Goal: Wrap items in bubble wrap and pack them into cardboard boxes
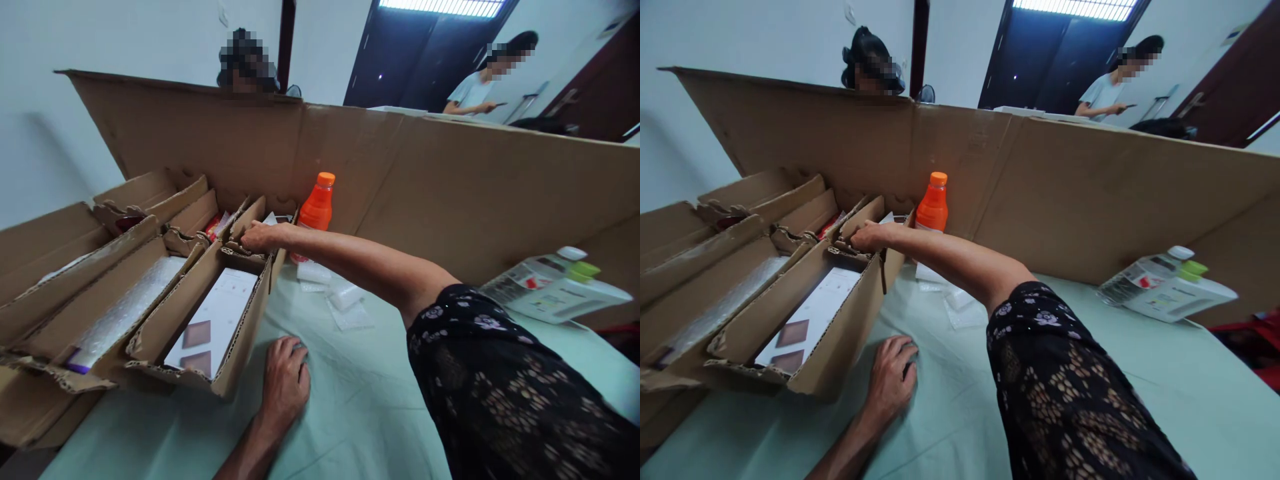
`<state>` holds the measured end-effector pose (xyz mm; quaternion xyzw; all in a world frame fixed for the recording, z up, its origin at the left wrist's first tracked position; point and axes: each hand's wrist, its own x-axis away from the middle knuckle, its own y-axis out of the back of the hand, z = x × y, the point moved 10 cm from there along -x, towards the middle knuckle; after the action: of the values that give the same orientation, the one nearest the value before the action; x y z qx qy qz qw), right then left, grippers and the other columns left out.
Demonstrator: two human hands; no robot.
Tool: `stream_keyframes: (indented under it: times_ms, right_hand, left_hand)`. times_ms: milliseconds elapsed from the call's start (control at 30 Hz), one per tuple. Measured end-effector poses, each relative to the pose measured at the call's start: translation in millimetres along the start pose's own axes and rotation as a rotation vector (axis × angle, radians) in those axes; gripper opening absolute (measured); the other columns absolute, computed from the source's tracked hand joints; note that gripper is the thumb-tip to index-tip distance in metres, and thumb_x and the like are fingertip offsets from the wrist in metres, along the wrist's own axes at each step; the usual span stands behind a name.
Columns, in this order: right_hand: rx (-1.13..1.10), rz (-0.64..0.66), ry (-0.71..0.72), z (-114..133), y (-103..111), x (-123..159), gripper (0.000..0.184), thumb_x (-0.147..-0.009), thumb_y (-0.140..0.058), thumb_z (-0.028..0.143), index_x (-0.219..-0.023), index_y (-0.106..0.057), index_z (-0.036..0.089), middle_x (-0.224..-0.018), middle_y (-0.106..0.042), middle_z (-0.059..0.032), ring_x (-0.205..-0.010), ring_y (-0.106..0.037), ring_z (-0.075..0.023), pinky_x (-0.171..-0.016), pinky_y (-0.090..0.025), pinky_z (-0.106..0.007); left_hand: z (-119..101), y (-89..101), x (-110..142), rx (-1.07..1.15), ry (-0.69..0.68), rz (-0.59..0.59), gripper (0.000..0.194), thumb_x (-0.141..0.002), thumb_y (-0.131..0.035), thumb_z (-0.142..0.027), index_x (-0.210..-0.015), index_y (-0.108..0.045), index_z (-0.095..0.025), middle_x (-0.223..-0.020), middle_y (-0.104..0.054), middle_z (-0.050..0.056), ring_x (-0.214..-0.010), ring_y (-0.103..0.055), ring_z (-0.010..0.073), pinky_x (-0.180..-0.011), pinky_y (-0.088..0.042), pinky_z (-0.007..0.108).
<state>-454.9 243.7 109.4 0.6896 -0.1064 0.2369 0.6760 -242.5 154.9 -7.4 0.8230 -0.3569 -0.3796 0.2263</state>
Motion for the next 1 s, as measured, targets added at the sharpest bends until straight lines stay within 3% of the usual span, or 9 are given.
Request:
stream_keyframes:
  times_ms: [100,167,333,500,633,767,867,933,1000]
  right_hand:
    - [0.070,-0.145,-0.105,0,22,14,0.016,-0.097,-0.060,0.015,-0.108,-0.070,0.009,-0.116,-0.071,-0.0113,-0.113,-0.065,-0.0245,-0.103,-0.047,-0.043]
    - [0.081,-0.237,-0.129,0,41,37,0.019,-0.095,-0.055,0.007,-0.104,-0.072,0.008,-0.113,-0.074,-0.0114,-0.112,-0.064,-0.0235,-0.103,-0.043,-0.038]
    - [-0.174,-0.623,-0.222,-40,91,145,0.027,-0.090,-0.055,0.009,-0.110,-0.073,0.009,-0.103,-0.076,-0.0055,-0.093,-0.066,-0.0143,-0.081,-0.047,-0.023]
    - [-0.213,-0.699,-0.570,-117,62,245,0.020,-0.088,-0.058,0.013,-0.095,-0.077,0.010,-0.089,-0.077,-0.0058,-0.079,-0.066,-0.0113,-0.076,-0.048,-0.025]
    - [-0.019,-0.693,-0.881,-146,50,277,0.019,-0.085,-0.063,0.010,-0.096,-0.078,0.011,-0.093,-0.077,-0.0147,-0.082,-0.071,-0.0194,-0.076,-0.049,-0.034]
    - [0.046,-0.756,-0.758,-110,85,225,0.025,-0.088,-0.061,0.013,-0.107,-0.077,0.018,-0.107,-0.076,-0.0121,-0.098,-0.071,-0.0254,-0.085,-0.050,-0.037]
    - [0.017,-0.688,-0.480,-60,113,134,0.025,-0.089,-0.062,0.017,-0.109,-0.075,0.023,-0.109,-0.076,-0.0016,-0.100,-0.069,-0.0183,-0.086,-0.049,-0.028]
    - [0.057,-0.542,-0.214,-17,118,63,0.024,-0.089,-0.062,0.018,-0.111,-0.074,0.019,-0.112,-0.075,-0.0036,-0.105,-0.067,-0.0209,-0.090,-0.048,-0.031]
    - [0.062,-0.473,-0.175,1,119,10,0.026,-0.085,-0.064,0.007,-0.108,-0.074,0.016,-0.107,-0.075,-0.0016,-0.108,-0.065,-0.0203,-0.097,-0.043,-0.034]
  left_hand:
    - [1,0.2,0,-0.001,-0.019,-0.007,0.030,-0.078,-0.054,-0.002,-0.098,-0.068,-0.020,-0.112,-0.069,0.008,-0.108,-0.060,0.0248,-0.095,-0.050,0.044]
    - [1,0.3,-1,0.002,-0.025,-0.006,0.031,-0.077,-0.054,-0.001,-0.098,-0.068,-0.020,-0.111,-0.069,0.008,-0.108,-0.061,0.0248,-0.094,-0.051,0.044]
    - [1,0.3,1,0.011,-0.014,0.017,0.030,-0.077,-0.055,-0.001,-0.098,-0.067,-0.019,-0.114,-0.069,0.009,-0.111,-0.059,0.0261,-0.095,-0.050,0.045]
    - [-3,2.6,4,0.009,-0.019,0.005,0.030,-0.077,-0.055,0.000,-0.096,-0.067,-0.020,-0.113,-0.068,0.008,-0.111,-0.058,0.0252,-0.097,-0.049,0.044]
    - [-4,2.6,3,0.011,-0.005,0.000,0.031,-0.076,-0.055,0.001,-0.095,-0.066,-0.020,-0.114,-0.068,0.007,-0.112,-0.058,0.0249,-0.098,-0.049,0.044]
    - [-3,0.1,3,0.011,0.018,0.006,0.032,-0.077,-0.053,0.001,-0.097,-0.066,-0.020,-0.115,-0.068,0.008,-0.112,-0.058,0.0252,-0.098,-0.049,0.045]
    - [-1,-1.8,3,0.016,0.039,0.007,0.033,-0.077,-0.053,0.001,-0.098,-0.067,-0.021,-0.116,-0.068,0.008,-0.113,-0.058,0.0256,-0.099,-0.049,0.046]
    - [0,-3.0,2,0.031,0.051,0.008,0.033,-0.077,-0.053,0.000,-0.098,-0.068,-0.021,-0.117,-0.068,0.008,-0.113,-0.059,0.0253,-0.099,-0.049,0.046]
    - [2,-4.1,2,0.048,0.055,0.007,0.033,-0.078,-0.053,-0.001,-0.097,-0.068,-0.022,-0.116,-0.068,0.007,-0.112,-0.059,0.0253,-0.100,-0.049,0.046]
